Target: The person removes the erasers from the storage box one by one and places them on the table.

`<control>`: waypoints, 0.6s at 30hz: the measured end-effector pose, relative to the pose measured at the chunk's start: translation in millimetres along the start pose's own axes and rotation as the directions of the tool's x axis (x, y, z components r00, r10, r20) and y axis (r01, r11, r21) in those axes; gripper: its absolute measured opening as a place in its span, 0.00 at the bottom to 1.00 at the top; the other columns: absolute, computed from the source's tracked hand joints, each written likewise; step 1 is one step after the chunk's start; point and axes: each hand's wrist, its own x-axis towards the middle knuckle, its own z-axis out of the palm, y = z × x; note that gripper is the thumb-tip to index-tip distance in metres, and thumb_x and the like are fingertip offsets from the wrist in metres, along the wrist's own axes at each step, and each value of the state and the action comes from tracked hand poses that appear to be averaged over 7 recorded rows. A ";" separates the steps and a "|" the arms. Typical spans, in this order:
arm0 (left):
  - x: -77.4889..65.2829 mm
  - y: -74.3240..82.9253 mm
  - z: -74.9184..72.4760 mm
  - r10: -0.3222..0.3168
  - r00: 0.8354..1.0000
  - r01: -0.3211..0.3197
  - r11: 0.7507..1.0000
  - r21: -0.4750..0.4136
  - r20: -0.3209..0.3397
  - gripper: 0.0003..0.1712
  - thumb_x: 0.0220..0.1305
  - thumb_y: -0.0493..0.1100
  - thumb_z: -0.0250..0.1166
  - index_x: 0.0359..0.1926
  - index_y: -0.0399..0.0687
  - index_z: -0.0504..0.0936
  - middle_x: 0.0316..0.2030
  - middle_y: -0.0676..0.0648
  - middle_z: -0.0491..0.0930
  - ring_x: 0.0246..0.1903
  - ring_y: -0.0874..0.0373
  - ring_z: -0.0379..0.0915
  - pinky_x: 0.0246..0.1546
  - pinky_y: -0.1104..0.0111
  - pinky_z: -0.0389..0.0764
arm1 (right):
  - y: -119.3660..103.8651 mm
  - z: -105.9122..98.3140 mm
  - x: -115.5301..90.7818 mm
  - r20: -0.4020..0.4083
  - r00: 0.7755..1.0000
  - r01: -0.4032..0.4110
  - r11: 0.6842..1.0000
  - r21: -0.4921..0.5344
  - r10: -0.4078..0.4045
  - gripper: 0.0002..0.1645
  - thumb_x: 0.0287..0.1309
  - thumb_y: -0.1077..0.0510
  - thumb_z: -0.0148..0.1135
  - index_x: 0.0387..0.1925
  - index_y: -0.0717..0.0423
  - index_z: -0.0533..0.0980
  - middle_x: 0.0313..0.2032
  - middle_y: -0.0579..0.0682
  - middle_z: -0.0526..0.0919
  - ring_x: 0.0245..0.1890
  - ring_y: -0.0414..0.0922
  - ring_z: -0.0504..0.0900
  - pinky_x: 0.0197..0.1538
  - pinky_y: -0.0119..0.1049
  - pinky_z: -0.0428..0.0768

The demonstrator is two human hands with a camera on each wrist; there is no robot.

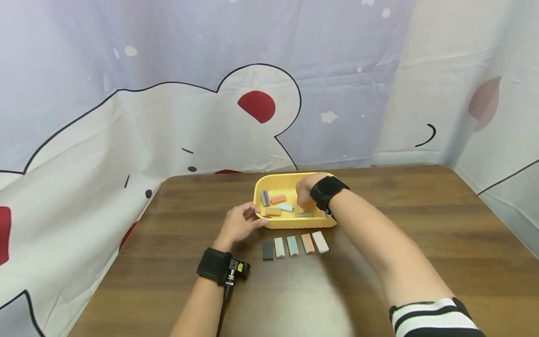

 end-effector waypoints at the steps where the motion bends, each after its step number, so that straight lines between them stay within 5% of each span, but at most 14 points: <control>1: 0.9 0.3 -0.1 0.005 1.000 -0.005 1.000 0.001 -0.003 0.15 0.55 0.47 0.75 0.35 0.47 0.78 0.35 0.47 0.78 0.33 0.57 0.71 0.38 0.64 0.75 | 1.5 -1.2 -1.5 -0.015 1.000 0.016 1.000 0.000 -0.016 0.21 0.51 0.62 0.48 0.06 0.46 0.61 0.08 0.40 0.55 0.12 0.39 0.45 0.19 0.33 0.48; 6: 2.9 1.1 -2.1 -0.004 1.000 0.004 1.000 -0.014 0.000 0.14 0.55 0.47 0.75 0.35 0.47 0.78 0.35 0.49 0.77 0.36 0.58 0.73 0.41 0.64 0.76 | 8.5 -3.5 -10.9 -0.117 0.982 0.146 0.989 -0.002 -0.145 0.15 0.59 0.59 0.52 0.16 0.48 0.68 0.17 0.42 0.64 0.17 0.39 0.56 0.24 0.33 0.58; 10: 3.1 1.3 -5.2 0.007 1.000 -0.007 1.000 -0.004 0.002 0.15 0.54 0.47 0.75 0.35 0.47 0.78 0.34 0.48 0.77 0.33 0.57 0.71 0.37 0.65 0.73 | 12.4 1.8 -26.1 -0.271 0.931 0.263 0.964 0.028 -0.246 0.03 0.59 0.60 0.58 0.34 0.53 0.77 0.33 0.45 0.77 0.31 0.41 0.74 0.38 0.38 0.74; 18: 2.0 -0.8 -11.1 -0.018 1.000 0.018 1.000 0.010 -0.016 0.15 0.54 0.47 0.75 0.36 0.47 0.78 0.32 0.46 0.76 0.31 0.56 0.68 0.32 0.66 0.69 | 16.3 42.0 -63.3 -0.625 0.704 0.453 0.891 0.030 -0.337 0.08 0.45 0.67 0.63 0.31 0.55 0.81 0.38 0.49 0.77 0.40 0.47 0.77 0.45 0.46 0.76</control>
